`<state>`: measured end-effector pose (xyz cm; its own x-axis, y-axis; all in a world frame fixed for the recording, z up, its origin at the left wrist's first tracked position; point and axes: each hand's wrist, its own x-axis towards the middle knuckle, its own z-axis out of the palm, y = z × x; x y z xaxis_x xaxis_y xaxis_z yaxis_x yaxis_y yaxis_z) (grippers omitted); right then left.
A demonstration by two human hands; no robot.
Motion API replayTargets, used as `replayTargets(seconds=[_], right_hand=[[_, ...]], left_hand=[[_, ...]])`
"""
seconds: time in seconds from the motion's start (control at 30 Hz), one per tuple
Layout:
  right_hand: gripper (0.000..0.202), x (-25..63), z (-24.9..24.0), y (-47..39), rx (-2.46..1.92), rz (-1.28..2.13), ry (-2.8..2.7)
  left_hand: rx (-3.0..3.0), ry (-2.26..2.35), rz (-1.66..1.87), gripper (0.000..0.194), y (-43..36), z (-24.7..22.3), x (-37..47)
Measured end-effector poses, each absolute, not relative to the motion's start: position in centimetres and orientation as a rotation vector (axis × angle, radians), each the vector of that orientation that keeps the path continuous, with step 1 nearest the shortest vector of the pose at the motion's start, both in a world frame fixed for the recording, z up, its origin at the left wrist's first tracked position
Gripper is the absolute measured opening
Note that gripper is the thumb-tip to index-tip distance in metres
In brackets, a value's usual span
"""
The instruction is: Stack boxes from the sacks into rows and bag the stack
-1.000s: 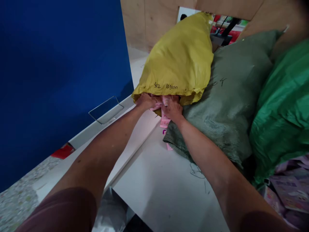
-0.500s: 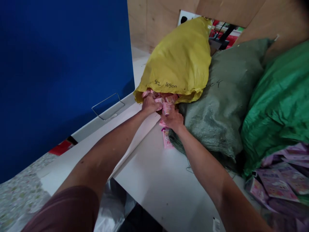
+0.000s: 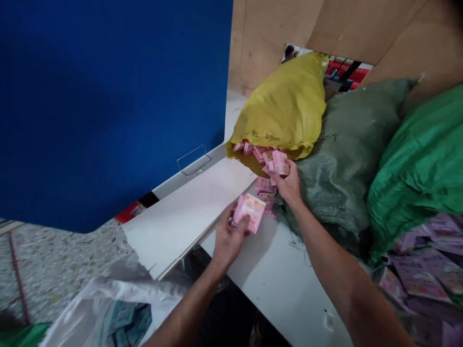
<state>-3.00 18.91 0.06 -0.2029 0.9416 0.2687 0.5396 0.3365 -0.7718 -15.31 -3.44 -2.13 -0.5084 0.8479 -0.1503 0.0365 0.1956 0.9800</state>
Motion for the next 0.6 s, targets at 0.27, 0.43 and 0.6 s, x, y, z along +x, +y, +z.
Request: replayTargets(seconds=[0.27, 0.43, 0.6], right_hand=[[0.082, 1.7, 3.8, 4.1, -1.398, 0.632, -1.711], [0.088, 0.8, -1.7, -3.4, -1.502, 0.741, -1.697], [0.093, 0.4, -2.4, -5.2, -1.413, 0.908, -2.091]], left_hand=[[1.327, 2.247, 0.534, 0.053, -6.2, -2.2, -12.8], [1.358, 2.247, 0.547, 0.060, -7.3, -1.8, -13.5], [1.139, 2.034, 0.589, 0.082, -6.9, -1.0, -15.1]])
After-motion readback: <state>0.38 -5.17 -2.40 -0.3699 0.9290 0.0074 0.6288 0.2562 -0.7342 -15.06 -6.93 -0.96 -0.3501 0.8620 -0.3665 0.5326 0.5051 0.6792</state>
